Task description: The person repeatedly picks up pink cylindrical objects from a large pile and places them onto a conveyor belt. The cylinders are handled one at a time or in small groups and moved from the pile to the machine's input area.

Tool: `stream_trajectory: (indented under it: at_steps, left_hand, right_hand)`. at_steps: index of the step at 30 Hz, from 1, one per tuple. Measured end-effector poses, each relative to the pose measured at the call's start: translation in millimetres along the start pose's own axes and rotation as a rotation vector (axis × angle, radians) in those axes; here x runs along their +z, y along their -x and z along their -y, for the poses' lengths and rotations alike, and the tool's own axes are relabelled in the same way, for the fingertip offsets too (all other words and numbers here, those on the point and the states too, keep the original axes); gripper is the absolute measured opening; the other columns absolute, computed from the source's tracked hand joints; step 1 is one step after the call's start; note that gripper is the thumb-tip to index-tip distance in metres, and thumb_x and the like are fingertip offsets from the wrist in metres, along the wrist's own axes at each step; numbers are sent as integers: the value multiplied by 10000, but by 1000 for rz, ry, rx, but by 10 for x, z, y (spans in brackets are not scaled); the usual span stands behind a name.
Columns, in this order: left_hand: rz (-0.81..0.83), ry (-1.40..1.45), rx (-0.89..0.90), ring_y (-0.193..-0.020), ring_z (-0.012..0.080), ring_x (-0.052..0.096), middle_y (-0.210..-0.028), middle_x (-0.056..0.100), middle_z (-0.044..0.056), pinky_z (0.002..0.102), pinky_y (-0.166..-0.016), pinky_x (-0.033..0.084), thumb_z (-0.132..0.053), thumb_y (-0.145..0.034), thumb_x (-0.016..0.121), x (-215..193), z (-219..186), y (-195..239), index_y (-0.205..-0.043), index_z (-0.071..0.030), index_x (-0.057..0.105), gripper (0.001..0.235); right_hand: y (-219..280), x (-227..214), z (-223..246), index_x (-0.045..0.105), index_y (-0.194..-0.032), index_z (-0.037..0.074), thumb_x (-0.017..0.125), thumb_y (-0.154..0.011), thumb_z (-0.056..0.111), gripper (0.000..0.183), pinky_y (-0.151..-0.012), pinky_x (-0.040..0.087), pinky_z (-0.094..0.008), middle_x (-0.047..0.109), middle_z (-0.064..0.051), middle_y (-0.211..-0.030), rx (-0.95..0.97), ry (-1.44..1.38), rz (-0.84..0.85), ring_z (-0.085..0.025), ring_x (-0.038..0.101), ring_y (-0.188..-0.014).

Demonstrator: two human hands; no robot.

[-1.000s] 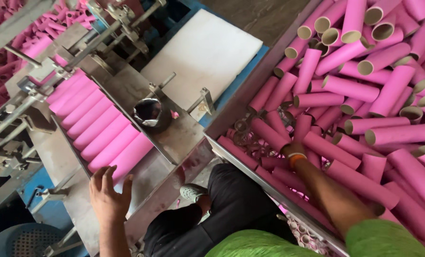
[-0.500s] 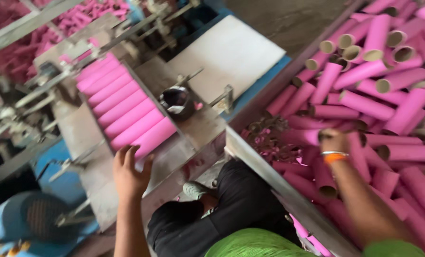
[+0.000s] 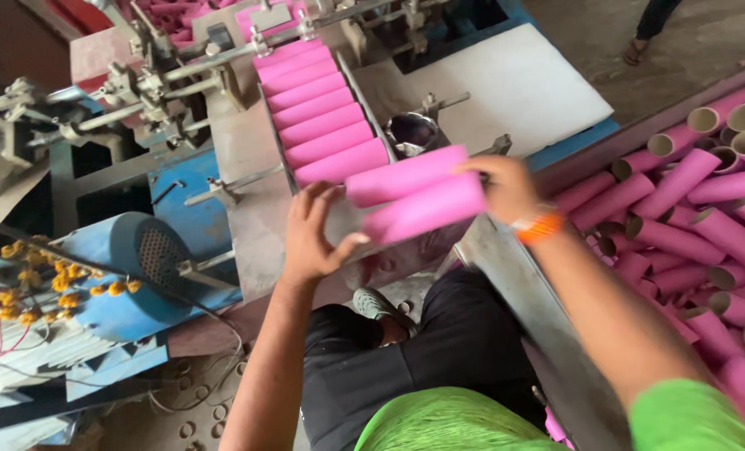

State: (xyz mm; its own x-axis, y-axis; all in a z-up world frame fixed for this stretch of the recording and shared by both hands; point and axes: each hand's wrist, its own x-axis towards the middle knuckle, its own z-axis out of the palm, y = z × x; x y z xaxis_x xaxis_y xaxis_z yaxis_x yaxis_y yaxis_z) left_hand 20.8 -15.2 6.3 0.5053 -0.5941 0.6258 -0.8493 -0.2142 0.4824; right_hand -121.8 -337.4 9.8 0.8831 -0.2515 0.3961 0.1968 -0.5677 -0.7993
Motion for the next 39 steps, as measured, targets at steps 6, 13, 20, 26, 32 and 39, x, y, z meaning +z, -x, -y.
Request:
stream_trajectory:
  at_steps: [6, 13, 20, 26, 32, 39]
  left_hand:
    - [356, -435, -47, -1357, 358, 479, -1396, 534, 168, 512, -1154, 338, -457, -591, 871, 113, 96, -48, -1276, -118, 667, 791]
    - [481, -619, -113, -1303, 344, 496, -1385, 540, 136, 502, -1135, 348, -530, -624, 873, 281, 269, -61, -1186, -108, 674, 730]
    - [406, -647, 26, -1317, 415, 510, -1452, 538, 173, 553, -1164, 376, -593, -685, 851, 486, 299, -186, -1256, -71, 661, 796]
    - [94, -336, -56, -1333, 415, 508, -1457, 502, 214, 523, -1115, 466, -351, -904, 849, 366, 452, 2, -1353, -27, 594, 609]
    - [57, -401, -108, -1306, 376, 502, -1404, 504, 173, 477, -1111, 453, -301, -960, 835, 404, 679, 143, -1326, -40, 583, 515]
    - [36, -497, -103, -1247, 374, 531, -1335, 541, 169, 471, -1102, 485, -303, -891, 867, 441, 723, 117, -1290, -33, 636, 534]
  right_hand:
    - [-406, 966, -200, 773, -1060, 72, 646, -754, -92, 370, -935, 536, -406, 748, -177, -1146, -251, 194, 93, -346, 705, -1065]
    - [647, -447, -925, 726, -1150, 87, 675, -894, -33, 287, -902, 574, -322, 741, -93, -1202, 96, 208, -67, -240, 723, -1082]
    - [3010, -1815, -1916, 667, -1289, 36, 714, -891, 96, 405, -918, 558, -356, 759, -120, -1113, 739, 375, -299, -213, 721, -1017]
    - [3691, -2038, -2369, 633, -1368, 81, 799, -811, 256, 607, -1030, 539, -409, 705, -165, -1235, 824, 727, -301, -334, 694, -1120]
    - [3029, -2007, -2780, 514, -1504, 169, 771, -750, 244, 800, -1016, 466, -493, 454, -144, -1540, 817, 945, -134, -383, 513, -1294]
    - [2436, -1798, -3696, 674, -1311, 196, 617, -1005, 359, 351, -1101, 421, -619, 532, -65, -1489, 561, 1298, -29, -383, 462, -1404]
